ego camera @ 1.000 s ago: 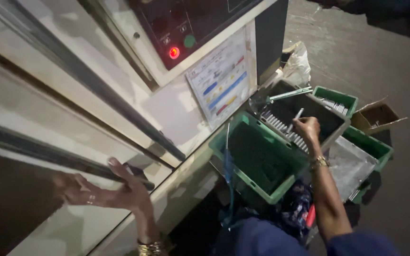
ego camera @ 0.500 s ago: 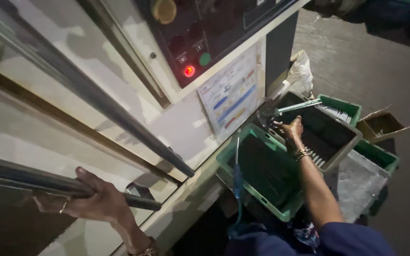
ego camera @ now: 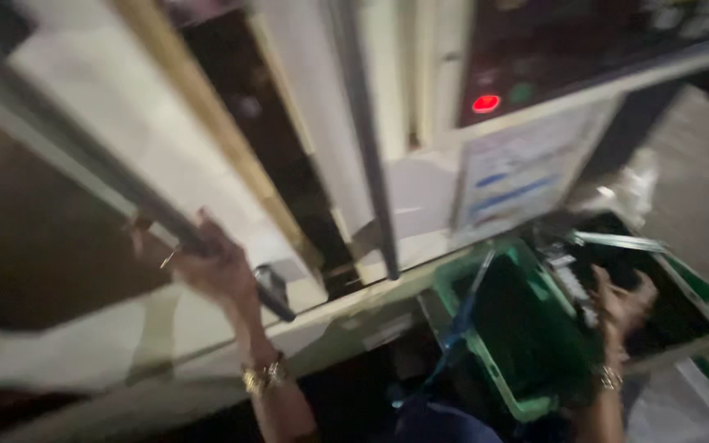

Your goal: The person repeatedly opens and closes the door of a large industrial machine, then uses a wrench to turn a component inside. They also use a screwdriver on the machine's exterior panel.

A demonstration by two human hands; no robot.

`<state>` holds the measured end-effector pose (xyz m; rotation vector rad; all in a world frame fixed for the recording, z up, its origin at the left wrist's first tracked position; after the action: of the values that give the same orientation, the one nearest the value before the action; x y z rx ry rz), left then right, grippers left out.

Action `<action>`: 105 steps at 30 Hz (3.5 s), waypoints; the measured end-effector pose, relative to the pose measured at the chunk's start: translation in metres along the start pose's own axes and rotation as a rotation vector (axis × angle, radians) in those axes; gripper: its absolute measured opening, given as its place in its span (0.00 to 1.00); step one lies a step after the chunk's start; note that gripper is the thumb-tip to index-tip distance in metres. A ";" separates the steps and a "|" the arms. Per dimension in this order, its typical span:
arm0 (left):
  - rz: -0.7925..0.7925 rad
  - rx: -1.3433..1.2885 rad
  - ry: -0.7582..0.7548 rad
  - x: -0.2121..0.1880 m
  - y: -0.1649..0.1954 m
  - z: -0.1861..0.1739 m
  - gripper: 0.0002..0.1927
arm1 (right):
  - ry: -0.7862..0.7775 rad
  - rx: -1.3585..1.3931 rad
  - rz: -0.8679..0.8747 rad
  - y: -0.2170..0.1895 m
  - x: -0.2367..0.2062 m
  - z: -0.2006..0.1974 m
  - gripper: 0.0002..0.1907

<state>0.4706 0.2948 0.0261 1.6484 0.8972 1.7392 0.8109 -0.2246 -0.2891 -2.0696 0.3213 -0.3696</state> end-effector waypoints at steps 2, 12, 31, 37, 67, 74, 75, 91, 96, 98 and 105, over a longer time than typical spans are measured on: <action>0.558 0.071 0.070 0.010 0.011 -0.015 0.34 | 0.152 -0.001 -0.054 -0.008 -0.003 -0.015 0.37; 0.035 -0.318 0.092 0.059 -0.054 -0.074 0.32 | 0.259 0.173 -0.679 -0.167 -0.152 0.002 0.15; -0.110 -0.398 0.075 0.158 -0.132 -0.208 0.13 | -1.567 0.639 -0.184 -0.524 -0.479 0.401 0.18; -0.153 -0.468 0.059 0.181 -0.145 -0.245 0.15 | -1.242 0.510 0.032 -0.593 -0.525 0.437 0.34; -0.138 -0.347 0.208 0.206 -0.195 -0.267 0.14 | -1.042 1.164 -0.088 -0.607 -0.512 0.521 0.22; -0.136 -0.357 0.207 0.205 -0.193 -0.267 0.17 | -1.249 0.985 -0.089 -0.592 -0.510 0.525 0.23; -0.141 -0.374 0.206 0.205 -0.193 -0.267 0.18 | -1.342 1.061 -0.041 -0.592 -0.512 0.525 0.23; -0.134 -0.357 0.166 0.204 -0.196 -0.273 0.16 | -1.178 1.058 -0.111 -0.608 -0.513 0.503 0.14; -0.005 -0.395 0.168 0.203 -0.196 -0.272 0.17 | -1.173 0.977 -0.008 -0.607 -0.513 0.498 0.14; -0.050 -0.357 0.160 0.202 -0.197 -0.273 0.17 | -1.243 0.978 0.062 -0.606 -0.515 0.497 0.15; -0.015 -0.305 0.131 0.202 -0.195 -0.277 0.11 | -1.253 1.094 -0.047 -0.613 -0.517 0.502 0.19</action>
<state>0.1722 0.5500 -0.0087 1.3406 0.6597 1.8844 0.5767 0.6643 -0.0670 -0.9058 -0.5836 0.6340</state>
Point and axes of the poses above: each hand's wrist, its own x-axis towards the middle knuckle, its own z-axis out of the palm, y = z × x, the point moved 3 cm from there along x, towards the middle knuckle, and after that the axes turned 15 degrees about -x, right-handed, at the moved point
